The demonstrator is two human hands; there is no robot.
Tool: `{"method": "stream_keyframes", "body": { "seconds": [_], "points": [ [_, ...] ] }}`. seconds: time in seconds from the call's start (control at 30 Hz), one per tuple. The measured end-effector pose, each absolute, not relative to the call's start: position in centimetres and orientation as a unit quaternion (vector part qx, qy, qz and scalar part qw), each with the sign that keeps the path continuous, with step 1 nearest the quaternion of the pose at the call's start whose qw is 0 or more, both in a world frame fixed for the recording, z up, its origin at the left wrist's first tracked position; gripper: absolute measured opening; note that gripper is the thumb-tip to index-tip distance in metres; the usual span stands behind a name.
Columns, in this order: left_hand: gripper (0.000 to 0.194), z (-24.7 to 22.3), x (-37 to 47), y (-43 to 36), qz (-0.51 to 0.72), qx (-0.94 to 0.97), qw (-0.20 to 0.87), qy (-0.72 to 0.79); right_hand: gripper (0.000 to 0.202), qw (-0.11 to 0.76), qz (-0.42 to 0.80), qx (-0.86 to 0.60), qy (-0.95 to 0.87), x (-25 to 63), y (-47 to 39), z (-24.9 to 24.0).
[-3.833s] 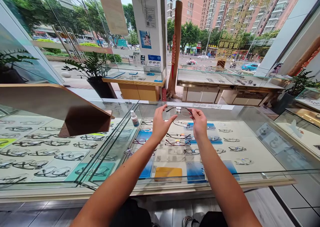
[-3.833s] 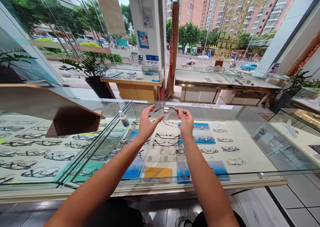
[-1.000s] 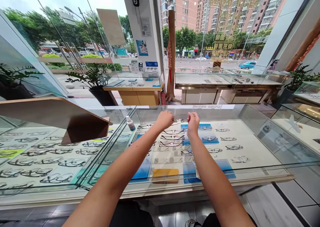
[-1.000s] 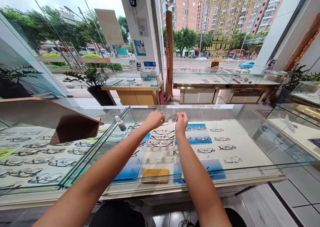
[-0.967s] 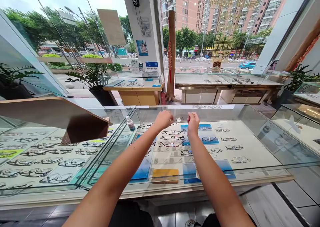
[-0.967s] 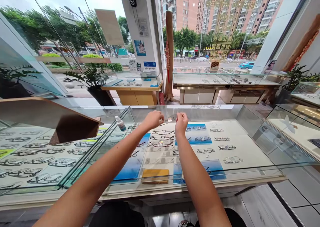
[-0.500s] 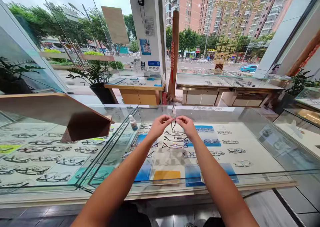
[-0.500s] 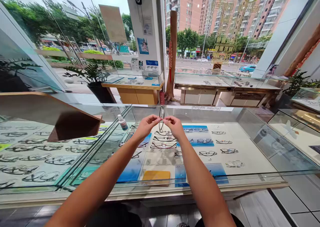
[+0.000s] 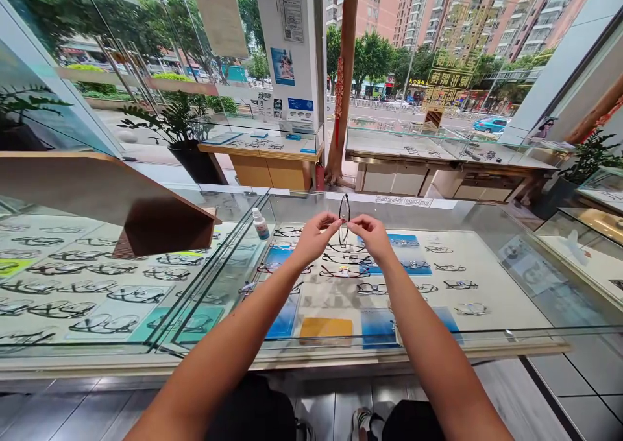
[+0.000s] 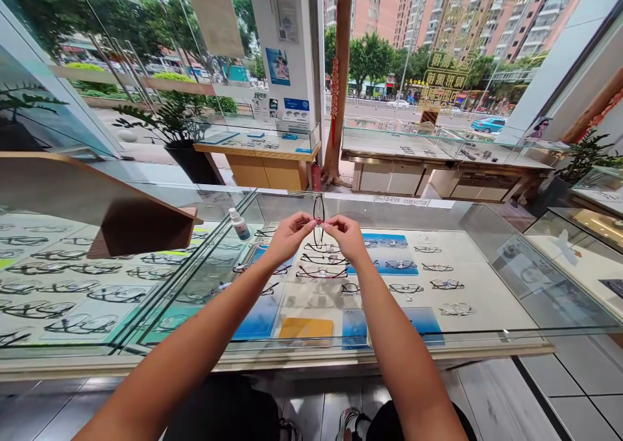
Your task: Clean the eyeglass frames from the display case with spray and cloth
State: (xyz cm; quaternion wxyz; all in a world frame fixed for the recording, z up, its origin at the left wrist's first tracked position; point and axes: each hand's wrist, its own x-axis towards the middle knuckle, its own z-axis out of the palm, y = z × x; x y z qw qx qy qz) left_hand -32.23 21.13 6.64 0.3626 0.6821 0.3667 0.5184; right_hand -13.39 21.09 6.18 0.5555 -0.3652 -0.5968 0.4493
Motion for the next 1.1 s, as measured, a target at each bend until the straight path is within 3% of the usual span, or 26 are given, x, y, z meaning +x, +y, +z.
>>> {"method": "stream_keyframes", "body": {
  "seconds": [0.43,0.77,1.1],
  "points": [
    [0.039,6.1,-32.5,21.9,0.533,0.635,0.422,0.366,0.025,0.577,0.431,-0.388,-0.576,-13.3,21.1,6.1],
    [0.048,7.0,-33.4,22.6,0.626,0.451,0.503,0.388,0.017,0.605,0.429,-0.433,-0.512,-12.8,21.3,6.2],
    [0.042,7.1,-33.6,22.4,0.677,0.507,0.368,0.386,0.039,0.545,0.488,-0.433,-0.526,-12.8,20.8,6.4]
  ]
}}
